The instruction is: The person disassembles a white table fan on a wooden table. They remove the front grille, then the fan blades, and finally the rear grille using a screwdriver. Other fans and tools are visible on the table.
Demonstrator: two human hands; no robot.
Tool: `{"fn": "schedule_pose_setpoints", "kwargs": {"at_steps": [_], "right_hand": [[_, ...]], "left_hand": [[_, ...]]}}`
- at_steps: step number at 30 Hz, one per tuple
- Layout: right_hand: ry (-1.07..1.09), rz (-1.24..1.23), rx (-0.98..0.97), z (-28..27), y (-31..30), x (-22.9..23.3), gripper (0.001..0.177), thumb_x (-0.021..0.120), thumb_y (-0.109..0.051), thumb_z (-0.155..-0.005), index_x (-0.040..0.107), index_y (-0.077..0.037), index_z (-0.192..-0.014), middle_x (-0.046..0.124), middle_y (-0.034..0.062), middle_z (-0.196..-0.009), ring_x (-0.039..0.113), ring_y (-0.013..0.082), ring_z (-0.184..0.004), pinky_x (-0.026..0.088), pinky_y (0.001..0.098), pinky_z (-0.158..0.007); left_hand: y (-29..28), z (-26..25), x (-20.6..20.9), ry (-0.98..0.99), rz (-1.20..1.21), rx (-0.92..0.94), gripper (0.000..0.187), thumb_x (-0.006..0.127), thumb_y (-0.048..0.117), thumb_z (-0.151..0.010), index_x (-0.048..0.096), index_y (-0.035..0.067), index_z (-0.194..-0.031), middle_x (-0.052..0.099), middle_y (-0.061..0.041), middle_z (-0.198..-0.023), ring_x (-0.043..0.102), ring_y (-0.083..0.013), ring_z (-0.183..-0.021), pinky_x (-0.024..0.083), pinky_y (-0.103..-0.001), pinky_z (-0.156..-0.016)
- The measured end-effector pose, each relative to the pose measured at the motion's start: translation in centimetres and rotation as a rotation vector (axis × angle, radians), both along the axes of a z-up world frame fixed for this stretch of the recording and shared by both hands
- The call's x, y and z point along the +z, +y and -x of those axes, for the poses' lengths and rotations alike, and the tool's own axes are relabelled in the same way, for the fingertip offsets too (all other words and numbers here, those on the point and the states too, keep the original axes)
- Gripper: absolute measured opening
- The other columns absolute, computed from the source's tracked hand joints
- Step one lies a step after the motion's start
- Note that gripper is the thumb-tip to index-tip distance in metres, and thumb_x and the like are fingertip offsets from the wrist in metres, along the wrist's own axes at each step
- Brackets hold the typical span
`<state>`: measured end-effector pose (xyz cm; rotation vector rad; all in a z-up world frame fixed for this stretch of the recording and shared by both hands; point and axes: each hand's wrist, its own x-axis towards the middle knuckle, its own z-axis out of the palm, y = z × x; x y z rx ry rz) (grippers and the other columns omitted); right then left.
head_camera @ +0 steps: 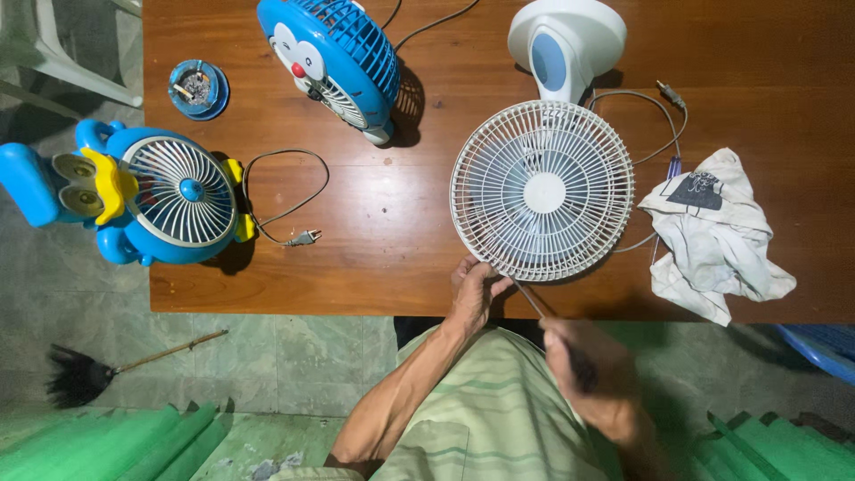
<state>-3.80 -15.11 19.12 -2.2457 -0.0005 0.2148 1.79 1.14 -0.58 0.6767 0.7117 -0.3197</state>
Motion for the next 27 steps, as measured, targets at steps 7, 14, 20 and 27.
{"fn": "schedule_pose_setpoints", "kwargs": {"at_steps": [7, 14, 20, 27], "right_hand": [[-0.215, -0.097, 0.168, 2.6, 1.3, -1.8, 0.014, 0.067, -0.004, -0.087, 0.069, -0.002, -0.101, 0.069, 0.0132, -0.087, 0.07, 0.0267, -0.074, 0.056, 0.0369, -0.065], [-0.303, -0.001, 0.229, 3.4, 2.6, -2.9, 0.012, 0.069, -0.003, -0.081, 0.068, -0.002, -0.093, 0.063, 0.0122, -0.081, 0.065, 0.0277, -0.07, 0.054, 0.0382, -0.061], [-0.4, 0.052, 0.3, 4.2, 2.4, -4.5, 0.016, 0.072, -0.005, -0.077, 0.067, -0.004, -0.092, 0.059, 0.0121, -0.083, 0.062, 0.0288, -0.072, 0.052, 0.0391, -0.06], [-0.414, 0.108, 0.458, 5.3, 0.0, -7.5, 0.027, 0.078, -0.007, -0.074, 0.066, -0.004, -0.098, 0.058, 0.0143, -0.089, 0.061, 0.0298, -0.076, 0.052, 0.0408, -0.063]], "left_hand": [[0.1, 0.2, -0.4, 0.006, 0.005, -0.021, 0.032, 0.059, 0.007, -0.088, 0.051, 0.0, -0.118, 0.065, -0.011, -0.1, 0.067, -0.0204, -0.093, 0.06, -0.046, -0.092], [0.0, 0.3, -1.3, 0.014, -0.024, -0.021, 0.032, 0.058, 0.005, -0.087, 0.051, 0.001, -0.118, 0.066, -0.008, -0.102, 0.064, -0.0187, -0.092, 0.057, -0.044, -0.088], [0.0, 0.2, -0.6, -0.002, -0.027, -0.008, 0.033, 0.059, 0.006, -0.086, 0.051, 0.0, -0.117, 0.066, -0.011, -0.105, 0.066, -0.0214, -0.096, 0.058, -0.045, -0.09], [-0.1, -0.5, 1.0, -0.046, -0.028, -0.004, 0.035, 0.061, 0.007, -0.087, 0.05, -0.002, -0.119, 0.064, -0.013, -0.111, 0.066, -0.0227, -0.102, 0.058, -0.046, -0.093]]}}
